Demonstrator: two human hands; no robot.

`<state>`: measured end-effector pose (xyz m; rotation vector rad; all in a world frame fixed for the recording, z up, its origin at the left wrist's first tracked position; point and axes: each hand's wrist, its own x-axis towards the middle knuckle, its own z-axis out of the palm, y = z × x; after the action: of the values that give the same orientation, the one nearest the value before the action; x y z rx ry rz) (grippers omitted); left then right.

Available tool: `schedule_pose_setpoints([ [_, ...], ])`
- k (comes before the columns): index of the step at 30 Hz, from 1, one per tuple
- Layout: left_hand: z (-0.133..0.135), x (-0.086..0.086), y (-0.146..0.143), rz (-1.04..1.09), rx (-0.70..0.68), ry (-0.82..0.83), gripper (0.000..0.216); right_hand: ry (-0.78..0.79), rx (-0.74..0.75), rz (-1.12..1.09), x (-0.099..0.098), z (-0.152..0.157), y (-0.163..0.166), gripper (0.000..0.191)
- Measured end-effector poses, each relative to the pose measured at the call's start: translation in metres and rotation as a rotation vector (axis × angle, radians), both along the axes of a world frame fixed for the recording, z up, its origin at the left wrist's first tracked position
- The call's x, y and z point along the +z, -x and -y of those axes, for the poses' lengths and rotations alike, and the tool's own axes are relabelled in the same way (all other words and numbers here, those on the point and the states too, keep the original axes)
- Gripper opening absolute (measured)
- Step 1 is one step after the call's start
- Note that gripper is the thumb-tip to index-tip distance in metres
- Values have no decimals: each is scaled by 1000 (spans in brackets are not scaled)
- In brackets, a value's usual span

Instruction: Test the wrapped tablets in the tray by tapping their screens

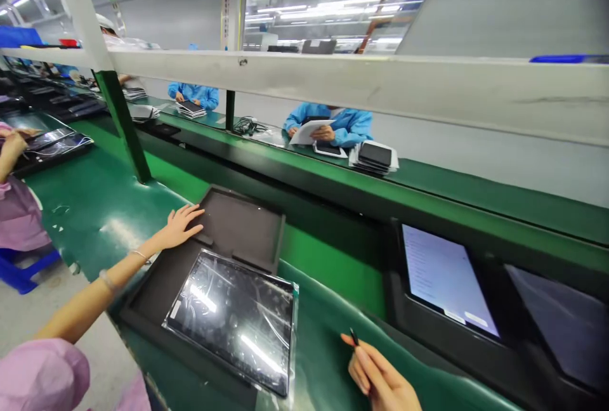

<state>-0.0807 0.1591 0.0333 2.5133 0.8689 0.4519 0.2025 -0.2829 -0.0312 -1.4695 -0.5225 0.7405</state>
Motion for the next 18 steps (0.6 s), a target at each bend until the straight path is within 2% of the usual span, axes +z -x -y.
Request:
schedule_pose_setpoints([
  [2, -11, -18, -1, -7, -21, 47, 44, 80, 33, 106, -1, -14, 5, 66],
  [4, -2, -26, -17, 6, -71, 49, 45, 98, 45, 163, 1, -27, 8, 77],
  [8, 42, -21, -68, 25, -213, -40, 42, 27, -170, 121, 6, -29, 10, 66],
  [11, 76, -10, -87, 51, -318, -164, 37, 19, -322, 88, 5, -14, 12, 61],
  [15, 104, 2, -70, 108, -605, -402, 32, 2, -458, 110, 2, -6, 19, 61],
  [18, 114, 11, -45, 41, -822, -417, 37, -11, -490, 137, 2, -5, 20, 58],
])
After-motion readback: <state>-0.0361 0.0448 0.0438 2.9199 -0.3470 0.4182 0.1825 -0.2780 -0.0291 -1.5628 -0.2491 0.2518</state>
